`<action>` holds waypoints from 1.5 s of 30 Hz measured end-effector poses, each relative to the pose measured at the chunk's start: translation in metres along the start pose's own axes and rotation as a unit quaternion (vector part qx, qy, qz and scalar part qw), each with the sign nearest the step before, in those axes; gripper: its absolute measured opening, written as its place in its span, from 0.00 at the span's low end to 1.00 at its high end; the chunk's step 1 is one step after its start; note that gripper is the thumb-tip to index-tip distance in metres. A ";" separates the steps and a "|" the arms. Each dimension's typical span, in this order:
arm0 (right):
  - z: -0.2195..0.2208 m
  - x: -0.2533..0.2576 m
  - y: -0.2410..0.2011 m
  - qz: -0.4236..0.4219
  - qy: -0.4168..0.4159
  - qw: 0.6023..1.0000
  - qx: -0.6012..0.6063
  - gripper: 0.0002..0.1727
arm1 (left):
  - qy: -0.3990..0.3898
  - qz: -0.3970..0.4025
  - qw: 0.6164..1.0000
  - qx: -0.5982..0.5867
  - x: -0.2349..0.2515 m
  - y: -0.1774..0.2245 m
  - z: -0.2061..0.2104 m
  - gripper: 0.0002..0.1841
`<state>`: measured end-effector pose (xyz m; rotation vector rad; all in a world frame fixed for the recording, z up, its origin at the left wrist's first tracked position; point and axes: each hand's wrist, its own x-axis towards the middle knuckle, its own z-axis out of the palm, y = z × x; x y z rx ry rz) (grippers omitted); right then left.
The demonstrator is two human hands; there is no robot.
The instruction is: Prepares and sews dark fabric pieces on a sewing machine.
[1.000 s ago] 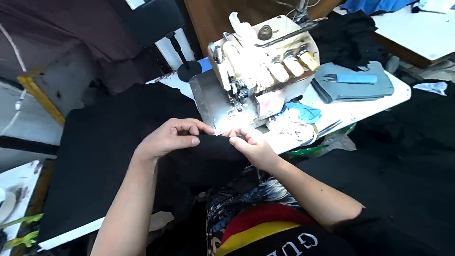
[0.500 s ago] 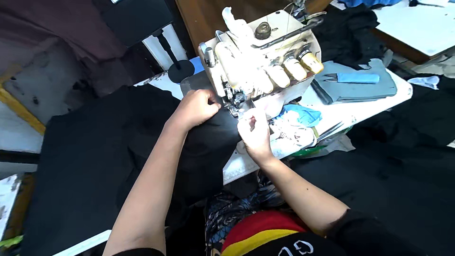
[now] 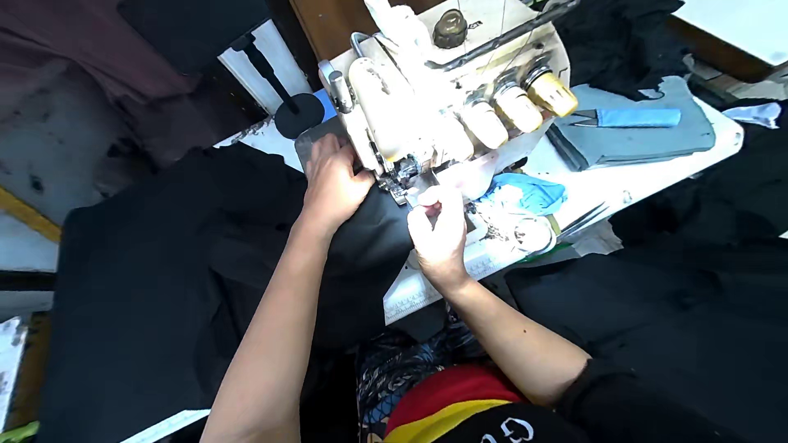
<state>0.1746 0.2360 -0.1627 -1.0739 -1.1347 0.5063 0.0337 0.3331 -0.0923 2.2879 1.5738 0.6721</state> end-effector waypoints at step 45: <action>-0.168 0.110 0.056 0.045 -0.390 0.824 -0.409 0.14 | 0.062 -0.002 0.994 0.090 -0.046 0.036 -0.019 0.21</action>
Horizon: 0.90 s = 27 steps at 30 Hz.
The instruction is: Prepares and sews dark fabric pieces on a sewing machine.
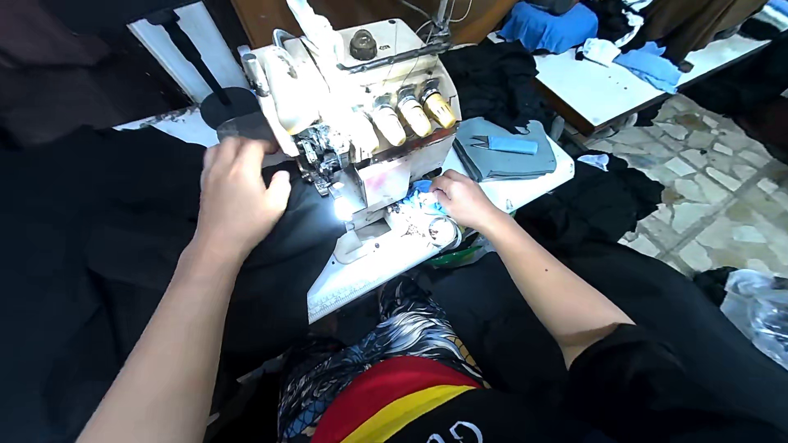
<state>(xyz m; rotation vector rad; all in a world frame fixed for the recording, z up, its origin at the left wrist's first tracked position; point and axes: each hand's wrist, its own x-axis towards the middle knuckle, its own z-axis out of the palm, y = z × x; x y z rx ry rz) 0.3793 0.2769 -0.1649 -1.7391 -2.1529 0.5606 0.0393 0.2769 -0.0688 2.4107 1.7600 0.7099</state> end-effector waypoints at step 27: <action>-0.008 -0.042 -0.008 -0.162 0.104 0.871 0.452 0.09 | -0.238 -0.245 0.649 -0.680 -0.021 0.149 0.106 0.11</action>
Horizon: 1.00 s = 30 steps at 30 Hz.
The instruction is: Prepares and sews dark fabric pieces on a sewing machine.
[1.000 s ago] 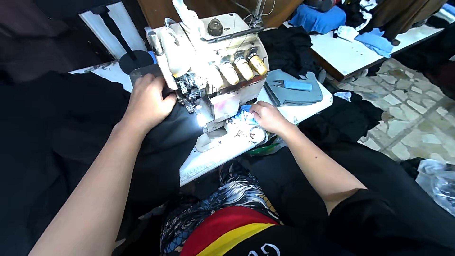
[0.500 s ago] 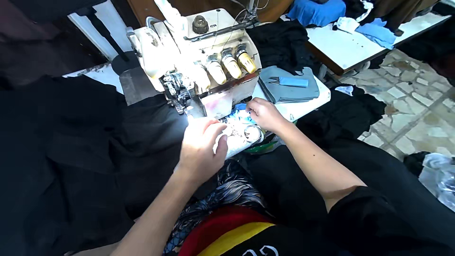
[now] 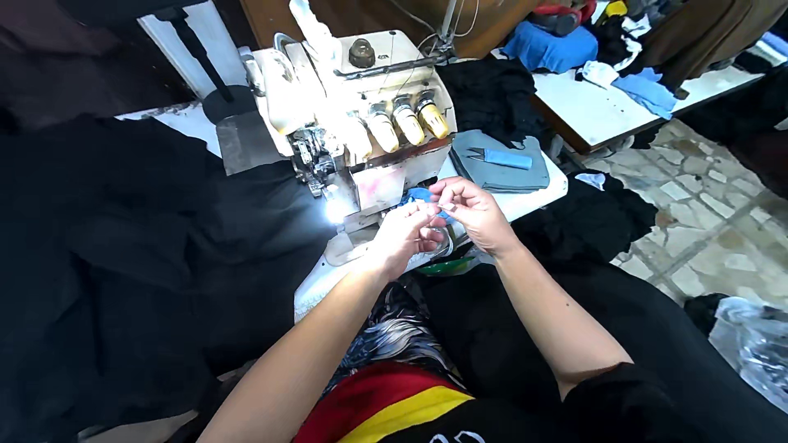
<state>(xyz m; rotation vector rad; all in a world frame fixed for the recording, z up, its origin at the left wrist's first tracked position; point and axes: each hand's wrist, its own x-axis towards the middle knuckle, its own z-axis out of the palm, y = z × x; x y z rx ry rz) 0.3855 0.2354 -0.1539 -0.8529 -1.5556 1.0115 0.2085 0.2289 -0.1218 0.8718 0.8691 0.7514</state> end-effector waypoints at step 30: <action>0.073 -0.027 -0.048 0.021 0.007 0.999 0.041 0.09 | 0.063 0.111 0.990 -0.066 -0.082 0.011 -0.022 0.11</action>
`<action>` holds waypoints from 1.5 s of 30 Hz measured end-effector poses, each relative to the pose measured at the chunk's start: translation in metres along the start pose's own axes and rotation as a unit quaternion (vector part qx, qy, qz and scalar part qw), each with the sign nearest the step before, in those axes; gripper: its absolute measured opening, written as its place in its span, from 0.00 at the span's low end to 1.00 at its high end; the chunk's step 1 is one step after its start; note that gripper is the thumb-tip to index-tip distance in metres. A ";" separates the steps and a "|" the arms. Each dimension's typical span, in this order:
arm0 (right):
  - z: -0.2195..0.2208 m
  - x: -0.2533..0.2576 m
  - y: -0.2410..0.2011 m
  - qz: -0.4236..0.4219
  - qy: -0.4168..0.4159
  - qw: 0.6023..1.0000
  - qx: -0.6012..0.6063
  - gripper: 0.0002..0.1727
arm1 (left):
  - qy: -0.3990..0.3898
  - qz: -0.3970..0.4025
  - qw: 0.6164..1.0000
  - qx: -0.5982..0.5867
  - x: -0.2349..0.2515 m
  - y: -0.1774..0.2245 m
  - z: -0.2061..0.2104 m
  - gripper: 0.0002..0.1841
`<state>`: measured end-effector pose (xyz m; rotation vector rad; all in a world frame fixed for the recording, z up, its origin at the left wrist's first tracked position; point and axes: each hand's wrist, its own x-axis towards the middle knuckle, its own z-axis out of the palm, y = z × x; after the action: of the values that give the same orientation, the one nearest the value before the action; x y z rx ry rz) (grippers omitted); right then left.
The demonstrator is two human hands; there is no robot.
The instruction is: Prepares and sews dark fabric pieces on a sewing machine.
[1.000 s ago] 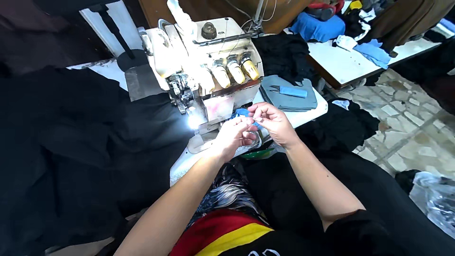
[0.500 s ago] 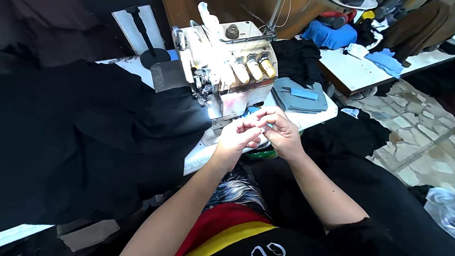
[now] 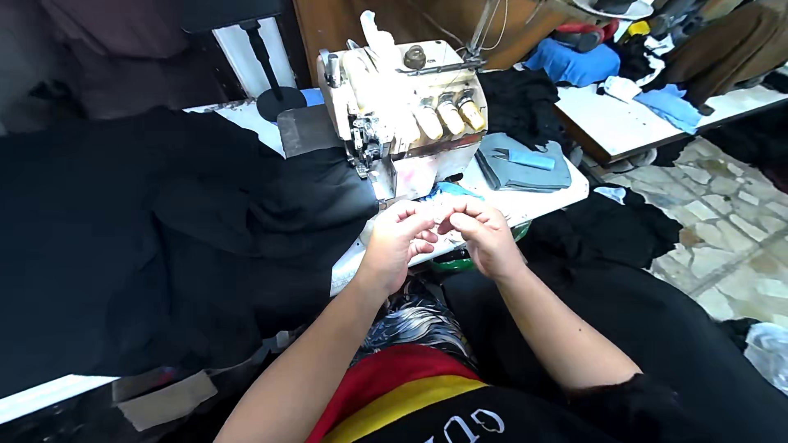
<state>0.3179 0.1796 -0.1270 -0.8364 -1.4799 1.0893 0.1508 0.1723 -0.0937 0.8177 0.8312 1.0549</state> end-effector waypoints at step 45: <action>0.090 0.034 0.038 0.046 0.060 0.996 -0.052 0.31 | 0.181 0.121 0.864 0.454 0.002 0.073 -0.085 0.06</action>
<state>0.2212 0.2059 -0.1525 -1.0327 -1.4185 1.0185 0.0475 0.2089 -0.0684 1.5724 1.6380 1.0319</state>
